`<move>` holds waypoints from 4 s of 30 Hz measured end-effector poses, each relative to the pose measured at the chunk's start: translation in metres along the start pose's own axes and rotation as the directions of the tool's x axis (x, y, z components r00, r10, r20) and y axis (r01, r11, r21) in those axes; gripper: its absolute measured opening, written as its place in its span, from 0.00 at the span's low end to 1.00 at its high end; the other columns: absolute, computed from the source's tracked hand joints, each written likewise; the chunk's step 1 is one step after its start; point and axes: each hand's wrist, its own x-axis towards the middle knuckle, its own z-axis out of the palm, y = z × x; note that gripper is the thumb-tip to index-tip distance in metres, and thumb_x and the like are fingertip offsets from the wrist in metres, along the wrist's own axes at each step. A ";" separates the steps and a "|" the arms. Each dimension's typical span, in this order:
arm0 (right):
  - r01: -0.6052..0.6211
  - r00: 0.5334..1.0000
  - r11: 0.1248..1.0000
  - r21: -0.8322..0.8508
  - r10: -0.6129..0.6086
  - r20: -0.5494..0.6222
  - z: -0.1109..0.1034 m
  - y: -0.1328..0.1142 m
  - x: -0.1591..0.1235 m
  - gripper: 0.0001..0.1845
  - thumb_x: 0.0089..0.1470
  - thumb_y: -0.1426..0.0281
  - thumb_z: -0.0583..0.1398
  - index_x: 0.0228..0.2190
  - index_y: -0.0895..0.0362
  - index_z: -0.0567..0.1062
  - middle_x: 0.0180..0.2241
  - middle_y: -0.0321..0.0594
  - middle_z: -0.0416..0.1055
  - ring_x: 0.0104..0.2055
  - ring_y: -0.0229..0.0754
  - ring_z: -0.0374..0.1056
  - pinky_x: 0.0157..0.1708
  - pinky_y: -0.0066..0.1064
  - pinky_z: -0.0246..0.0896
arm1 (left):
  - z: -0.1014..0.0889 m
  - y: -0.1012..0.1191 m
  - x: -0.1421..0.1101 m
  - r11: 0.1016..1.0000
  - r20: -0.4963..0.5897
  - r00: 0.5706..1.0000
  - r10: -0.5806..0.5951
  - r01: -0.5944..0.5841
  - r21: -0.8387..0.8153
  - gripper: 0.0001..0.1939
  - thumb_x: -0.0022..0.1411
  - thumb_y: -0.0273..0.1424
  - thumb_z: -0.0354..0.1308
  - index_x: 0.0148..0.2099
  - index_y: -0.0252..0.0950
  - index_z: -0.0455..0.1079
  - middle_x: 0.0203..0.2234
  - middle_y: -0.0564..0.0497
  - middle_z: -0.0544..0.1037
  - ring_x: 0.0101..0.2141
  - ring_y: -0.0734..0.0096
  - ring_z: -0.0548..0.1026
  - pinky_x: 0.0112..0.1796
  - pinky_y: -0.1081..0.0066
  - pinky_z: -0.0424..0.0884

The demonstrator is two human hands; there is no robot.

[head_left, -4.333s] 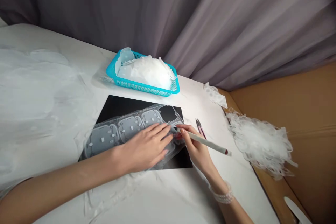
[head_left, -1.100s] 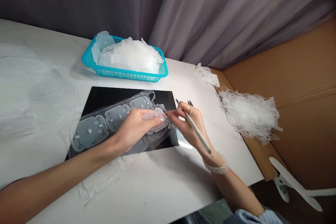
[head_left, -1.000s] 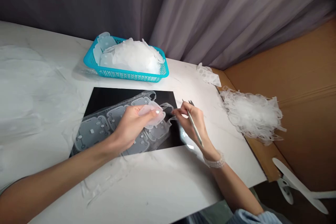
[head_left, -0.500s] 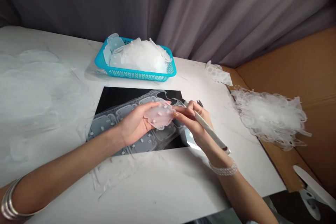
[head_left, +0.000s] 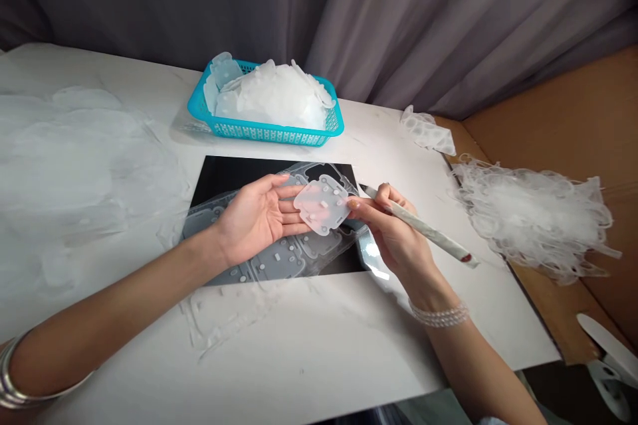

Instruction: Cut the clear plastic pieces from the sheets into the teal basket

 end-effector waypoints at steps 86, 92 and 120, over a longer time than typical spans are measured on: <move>0.422 0.834 0.632 -0.649 -0.551 0.006 0.048 -0.025 0.144 0.11 0.60 0.61 0.52 0.32 0.54 0.68 0.28 0.37 0.69 0.30 0.43 0.64 0.32 0.33 0.59 | -0.011 -0.039 -0.033 -0.085 0.499 0.781 0.377 -0.507 0.858 0.15 0.66 0.29 0.48 0.50 0.38 0.72 0.44 0.45 0.80 0.48 0.58 0.77 0.48 0.63 0.72; 0.346 0.931 0.779 -0.522 -0.353 0.091 0.015 -0.020 0.046 0.25 0.66 0.52 0.45 0.54 0.50 0.68 0.37 0.39 0.69 0.38 0.43 0.71 0.34 0.33 0.69 | -0.044 -0.056 -0.029 -0.672 0.699 0.657 0.284 -0.383 0.634 0.22 0.66 0.29 0.52 0.60 0.28 0.64 0.59 0.33 0.69 0.60 0.46 0.65 0.60 0.53 0.59; 0.424 0.906 0.509 -0.749 -0.247 0.344 0.047 0.025 -0.051 0.12 0.62 0.73 0.55 0.40 0.55 0.79 0.32 0.43 0.76 0.33 0.43 0.74 0.33 0.35 0.73 | -0.056 -0.060 -0.053 -0.510 0.647 0.714 0.266 -0.466 0.723 0.25 0.66 0.32 0.53 0.64 0.33 0.60 0.66 0.36 0.59 0.66 0.47 0.54 0.64 0.53 0.53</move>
